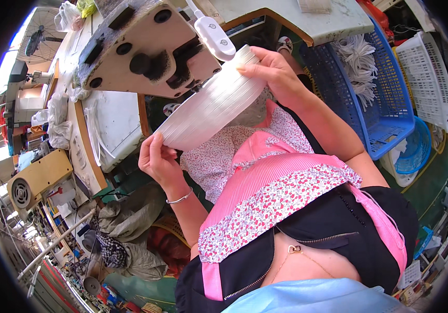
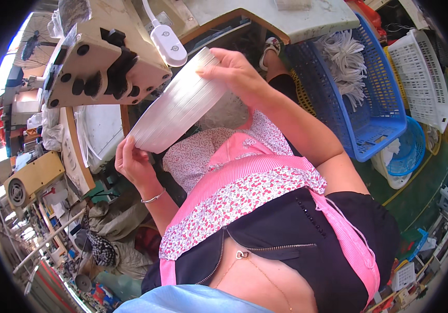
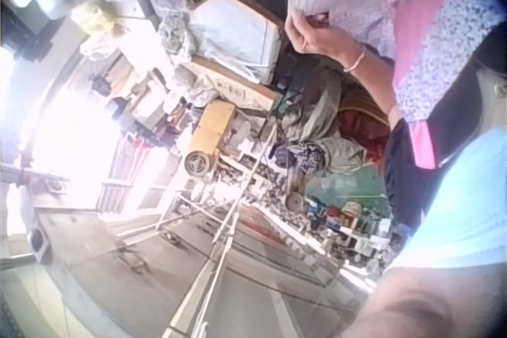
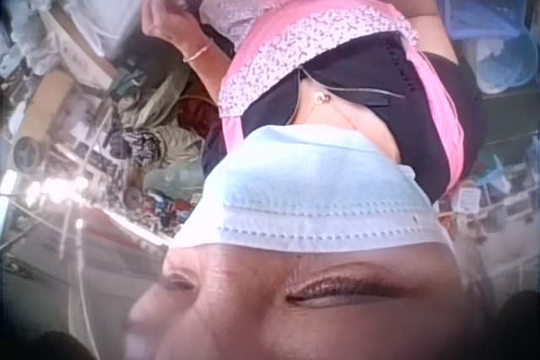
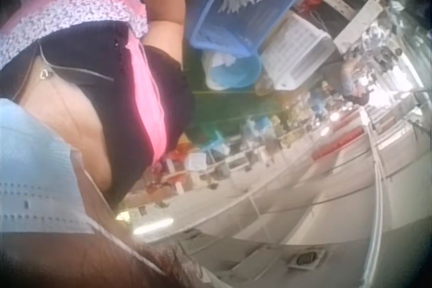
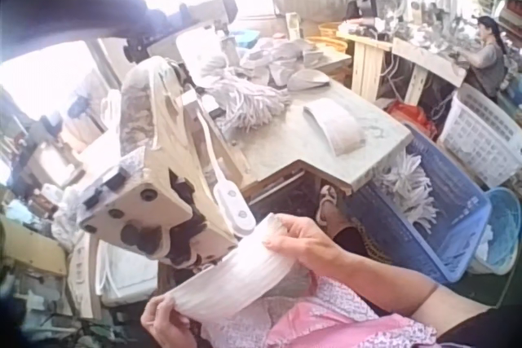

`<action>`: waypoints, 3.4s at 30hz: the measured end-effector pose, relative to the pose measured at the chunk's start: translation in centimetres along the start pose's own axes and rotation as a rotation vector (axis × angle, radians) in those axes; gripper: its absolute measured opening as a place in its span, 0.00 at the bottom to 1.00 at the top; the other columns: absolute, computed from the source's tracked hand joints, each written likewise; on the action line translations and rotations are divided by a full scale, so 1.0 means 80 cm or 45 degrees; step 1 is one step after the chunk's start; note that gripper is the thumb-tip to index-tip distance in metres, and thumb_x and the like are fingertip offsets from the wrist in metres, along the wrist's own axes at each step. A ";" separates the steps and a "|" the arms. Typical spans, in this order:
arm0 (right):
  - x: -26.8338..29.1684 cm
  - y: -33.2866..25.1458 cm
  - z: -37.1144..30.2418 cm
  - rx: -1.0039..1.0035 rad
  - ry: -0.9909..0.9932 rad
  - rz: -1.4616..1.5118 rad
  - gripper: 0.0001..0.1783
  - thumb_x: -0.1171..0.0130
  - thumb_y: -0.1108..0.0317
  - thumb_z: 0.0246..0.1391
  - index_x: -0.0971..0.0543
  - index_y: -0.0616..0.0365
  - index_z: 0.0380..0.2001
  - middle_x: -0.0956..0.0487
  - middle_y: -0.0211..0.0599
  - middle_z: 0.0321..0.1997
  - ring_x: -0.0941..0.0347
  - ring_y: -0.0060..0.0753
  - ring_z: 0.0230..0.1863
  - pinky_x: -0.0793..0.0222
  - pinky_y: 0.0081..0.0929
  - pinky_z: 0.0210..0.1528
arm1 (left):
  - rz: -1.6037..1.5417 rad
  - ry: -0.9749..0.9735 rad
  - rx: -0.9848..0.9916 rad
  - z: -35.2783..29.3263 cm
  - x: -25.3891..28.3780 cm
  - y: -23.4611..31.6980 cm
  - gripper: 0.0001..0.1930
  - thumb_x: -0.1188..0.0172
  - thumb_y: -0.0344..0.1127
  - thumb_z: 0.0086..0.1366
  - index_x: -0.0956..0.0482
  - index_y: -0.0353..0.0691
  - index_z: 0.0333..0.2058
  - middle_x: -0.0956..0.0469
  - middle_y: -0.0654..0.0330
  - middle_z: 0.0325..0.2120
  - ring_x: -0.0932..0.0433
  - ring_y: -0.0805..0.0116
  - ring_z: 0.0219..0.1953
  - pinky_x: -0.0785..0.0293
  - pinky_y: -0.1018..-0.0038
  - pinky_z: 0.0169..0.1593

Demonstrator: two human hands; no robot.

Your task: Sort and count stacks of white shoe lining or stiffening components.

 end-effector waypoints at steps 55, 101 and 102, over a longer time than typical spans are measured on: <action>-0.043 0.022 -0.017 0.023 0.140 0.065 0.11 0.41 0.68 0.59 0.22 0.65 0.40 0.18 0.34 0.35 0.23 0.17 0.35 0.27 0.17 0.36 | 0.573 -0.390 -0.127 0.025 -0.027 0.037 0.09 0.28 0.28 0.52 0.21 0.33 0.20 0.34 0.69 0.18 0.39 0.77 0.28 0.45 0.78 0.35; 0.095 -0.004 -0.092 0.188 0.734 0.189 0.11 0.39 0.73 0.56 0.22 0.63 0.42 0.18 0.36 0.39 0.22 0.22 0.38 0.27 0.20 0.45 | 0.064 -0.687 0.278 -0.018 -0.122 -0.010 0.10 0.36 0.33 0.65 0.17 0.31 0.38 0.20 0.64 0.26 0.25 0.81 0.25 0.28 0.84 0.30; 0.095 -0.003 -0.090 0.187 0.731 0.194 0.11 0.39 0.73 0.56 0.22 0.63 0.42 0.18 0.36 0.39 0.22 0.22 0.38 0.27 0.20 0.45 | -0.003 -0.652 0.289 -0.017 -0.121 -0.010 0.09 0.35 0.34 0.64 0.17 0.31 0.36 0.20 0.65 0.25 0.26 0.82 0.24 0.28 0.84 0.30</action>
Point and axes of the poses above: each hand's wrist, its own z-axis towards the middle knuckle, its own x-axis out of the back of the hand, y = z × x, the point moved 2 cm from there along z, towards the middle knuckle
